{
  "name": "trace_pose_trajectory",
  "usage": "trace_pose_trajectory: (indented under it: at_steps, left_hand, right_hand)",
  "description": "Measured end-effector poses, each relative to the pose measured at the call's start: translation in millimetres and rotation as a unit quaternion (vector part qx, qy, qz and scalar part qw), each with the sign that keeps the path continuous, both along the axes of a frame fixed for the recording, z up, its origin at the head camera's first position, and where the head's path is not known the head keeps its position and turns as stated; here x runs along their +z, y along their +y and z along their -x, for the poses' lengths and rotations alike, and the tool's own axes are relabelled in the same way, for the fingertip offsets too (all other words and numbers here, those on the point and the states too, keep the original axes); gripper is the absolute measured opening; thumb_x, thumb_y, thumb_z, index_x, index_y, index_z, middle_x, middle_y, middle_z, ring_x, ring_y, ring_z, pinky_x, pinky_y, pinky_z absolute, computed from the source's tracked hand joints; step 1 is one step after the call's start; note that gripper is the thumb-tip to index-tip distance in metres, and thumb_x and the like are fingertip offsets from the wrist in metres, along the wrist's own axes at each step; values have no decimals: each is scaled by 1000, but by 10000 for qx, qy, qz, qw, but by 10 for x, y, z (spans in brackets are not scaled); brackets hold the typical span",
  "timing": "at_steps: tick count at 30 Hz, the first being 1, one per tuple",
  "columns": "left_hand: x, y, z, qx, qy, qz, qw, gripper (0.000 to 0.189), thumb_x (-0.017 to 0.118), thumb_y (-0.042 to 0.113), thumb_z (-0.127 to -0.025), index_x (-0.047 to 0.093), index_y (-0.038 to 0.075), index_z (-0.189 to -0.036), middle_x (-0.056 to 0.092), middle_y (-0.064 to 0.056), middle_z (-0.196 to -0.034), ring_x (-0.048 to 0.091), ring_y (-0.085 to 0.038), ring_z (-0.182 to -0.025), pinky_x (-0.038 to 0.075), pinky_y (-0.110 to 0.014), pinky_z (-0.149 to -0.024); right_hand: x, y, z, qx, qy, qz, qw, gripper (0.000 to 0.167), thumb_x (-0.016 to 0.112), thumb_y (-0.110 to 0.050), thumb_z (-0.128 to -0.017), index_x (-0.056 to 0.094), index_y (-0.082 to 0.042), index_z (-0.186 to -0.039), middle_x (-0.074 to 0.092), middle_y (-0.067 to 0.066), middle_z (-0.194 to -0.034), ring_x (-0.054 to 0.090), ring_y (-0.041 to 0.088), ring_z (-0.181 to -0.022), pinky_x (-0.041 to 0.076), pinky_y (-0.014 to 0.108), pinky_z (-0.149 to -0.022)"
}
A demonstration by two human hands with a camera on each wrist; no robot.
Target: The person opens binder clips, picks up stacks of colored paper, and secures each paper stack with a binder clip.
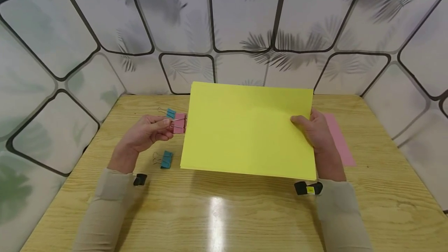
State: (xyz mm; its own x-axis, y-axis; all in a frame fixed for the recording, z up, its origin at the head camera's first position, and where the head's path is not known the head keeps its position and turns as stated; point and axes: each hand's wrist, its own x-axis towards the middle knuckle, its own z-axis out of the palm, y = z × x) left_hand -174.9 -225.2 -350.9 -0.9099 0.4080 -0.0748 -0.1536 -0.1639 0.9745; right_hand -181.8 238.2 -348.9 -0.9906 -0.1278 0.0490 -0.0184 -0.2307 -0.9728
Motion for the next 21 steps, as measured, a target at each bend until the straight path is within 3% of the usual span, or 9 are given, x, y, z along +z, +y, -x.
trace_pose_trajectory:
  at_steps: [10, 16, 21]
  left_hand:
    - [-43, -37, 17, -104, 28, 155, 9998, 25, 55, 6, -102, 77, 7, -90, 73, -5, -81, 71, -8, -70, 58, -19, -66]
    - [-51, -35, 23, -7, 116, 387, 9992, 26, 53, 5, -102, 76, 9, -90, 73, -5, -83, 71, -8, -70, 58, -20, -66]
    - [-45, -16, 14, 115, -8, 545, 9984, 30, 51, 2, -102, 76, 12, -88, 73, -4, -82, 71, -8, -68, 58, -20, -64]
  right_hand:
    - [-2, -13, 3, -29, -105, -39, 9999, 23, 59, 1, -97, 51, -7, -117, 73, 0, -86, 73, 13, -68, 59, 26, -58]
    - [18, -8, 2, -78, -128, -165, 9998, 24, 60, 0, -97, 51, -8, -117, 73, -1, -85, 72, 13, -67, 59, 25, -58]
    - [4, -27, -7, -51, -30, -131, 9999, 21, 61, 1, -96, 55, -8, -115, 74, 0, -85, 72, 14, -67, 59, 27, -58]
